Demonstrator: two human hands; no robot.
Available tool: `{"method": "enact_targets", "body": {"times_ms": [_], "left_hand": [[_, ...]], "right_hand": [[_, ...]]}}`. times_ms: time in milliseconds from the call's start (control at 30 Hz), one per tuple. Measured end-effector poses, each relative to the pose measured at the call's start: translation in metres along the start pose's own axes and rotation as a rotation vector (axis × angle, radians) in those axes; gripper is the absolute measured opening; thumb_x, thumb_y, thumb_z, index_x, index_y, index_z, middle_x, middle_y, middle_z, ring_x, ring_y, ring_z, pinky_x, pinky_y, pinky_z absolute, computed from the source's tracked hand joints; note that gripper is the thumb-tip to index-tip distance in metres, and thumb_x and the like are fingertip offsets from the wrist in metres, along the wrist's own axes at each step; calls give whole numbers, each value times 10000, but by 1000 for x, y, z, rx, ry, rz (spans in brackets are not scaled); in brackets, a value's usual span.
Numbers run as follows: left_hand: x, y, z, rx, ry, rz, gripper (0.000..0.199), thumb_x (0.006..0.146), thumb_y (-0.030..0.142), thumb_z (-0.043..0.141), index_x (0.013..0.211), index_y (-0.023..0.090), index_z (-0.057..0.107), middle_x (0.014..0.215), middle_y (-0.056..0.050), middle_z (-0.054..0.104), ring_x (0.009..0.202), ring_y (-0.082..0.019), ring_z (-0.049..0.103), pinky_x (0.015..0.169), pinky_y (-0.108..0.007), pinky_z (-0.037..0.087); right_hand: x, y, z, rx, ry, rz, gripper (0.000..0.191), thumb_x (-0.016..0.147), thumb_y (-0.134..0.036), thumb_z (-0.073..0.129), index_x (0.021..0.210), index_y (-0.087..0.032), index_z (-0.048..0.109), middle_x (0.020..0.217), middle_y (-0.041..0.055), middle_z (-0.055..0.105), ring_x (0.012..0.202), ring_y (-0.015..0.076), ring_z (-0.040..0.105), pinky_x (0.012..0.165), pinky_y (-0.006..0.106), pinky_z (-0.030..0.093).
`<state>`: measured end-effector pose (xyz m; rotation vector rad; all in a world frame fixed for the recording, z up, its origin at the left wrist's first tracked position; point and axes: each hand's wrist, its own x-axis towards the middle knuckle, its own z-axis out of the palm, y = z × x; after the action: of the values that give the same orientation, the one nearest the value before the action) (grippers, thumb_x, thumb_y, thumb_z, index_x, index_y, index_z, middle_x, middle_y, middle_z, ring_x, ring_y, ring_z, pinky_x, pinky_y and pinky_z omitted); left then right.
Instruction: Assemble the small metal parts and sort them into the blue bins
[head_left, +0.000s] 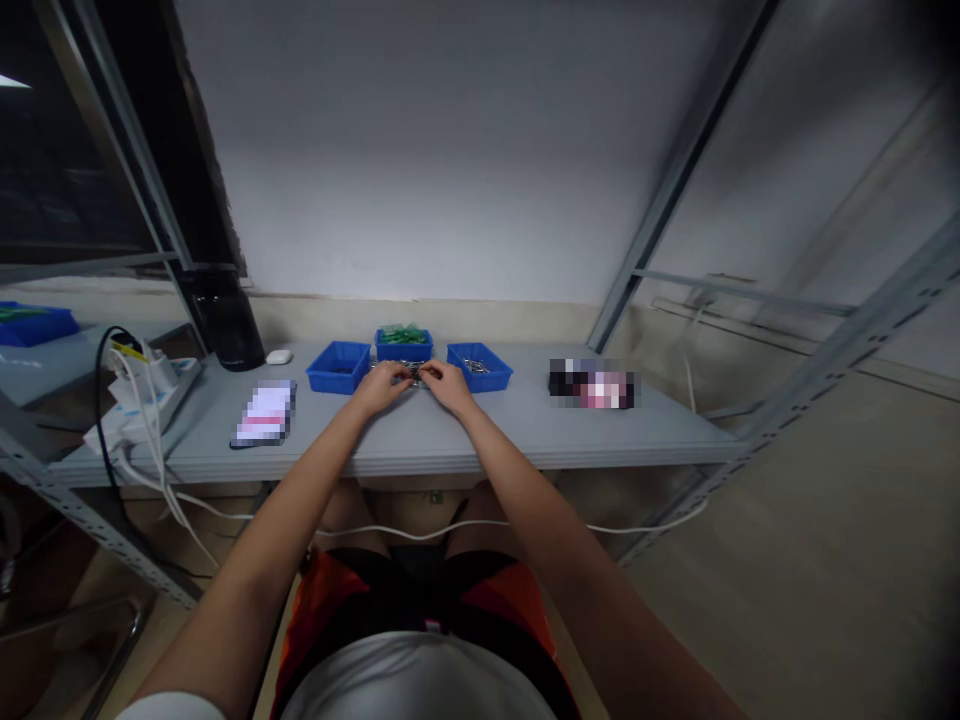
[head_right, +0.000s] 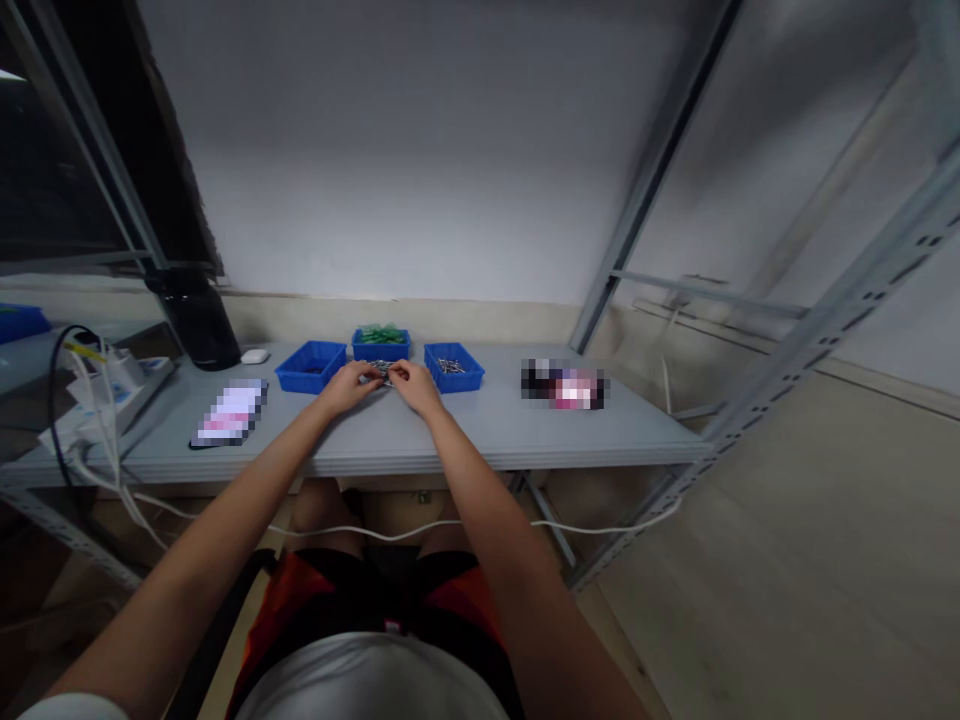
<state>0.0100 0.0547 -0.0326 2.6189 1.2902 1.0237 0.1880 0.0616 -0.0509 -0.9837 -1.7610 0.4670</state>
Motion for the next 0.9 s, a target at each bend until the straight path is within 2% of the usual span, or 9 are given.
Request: {"method": "enact_targets", "body": {"times_ms": [300,400,533,667,900], "left_hand": [[0,-2,-1,-2,0,-1,202,844,241,537,921,159,704,902,-74,696,839,-195,604,802,-314,469],[0,-1,-1,8,33,-12,206,854,229,526,922,153,705,903,-83,691,828,-195,600,789,-319,468],[0,2,-2,-21,9,29,171,851,244,560,906,172,705,884,-62,691,843,-185,600,807,-314,461],[0,6,-4,-60,-6,58,167,853,260,572,911,174,703,887,-56,691,847,-182,601,812,-313,457],[-2,9,-5,-32,39,40,181,850,279,568,902,157,692,861,-61,676,810,-177,597,782,-306,458]], "right_hand": [[-1,-3,-1,-49,-44,-12,173,812,-265,555,826,-170,699,804,30,700,726,140,588,722,246,439],[-2,-3,-1,-122,-136,-42,165,821,-225,552,821,-168,707,789,28,696,703,130,570,707,244,419],[-4,0,1,-176,-264,-121,177,835,-181,540,852,-170,716,798,33,699,691,127,558,683,243,401],[-5,2,3,-170,-276,-135,165,827,-188,566,893,-174,717,820,40,701,717,141,572,690,254,405],[-3,3,2,-124,-252,-106,174,839,-185,558,910,-160,715,843,47,698,734,134,585,716,249,415]]}}
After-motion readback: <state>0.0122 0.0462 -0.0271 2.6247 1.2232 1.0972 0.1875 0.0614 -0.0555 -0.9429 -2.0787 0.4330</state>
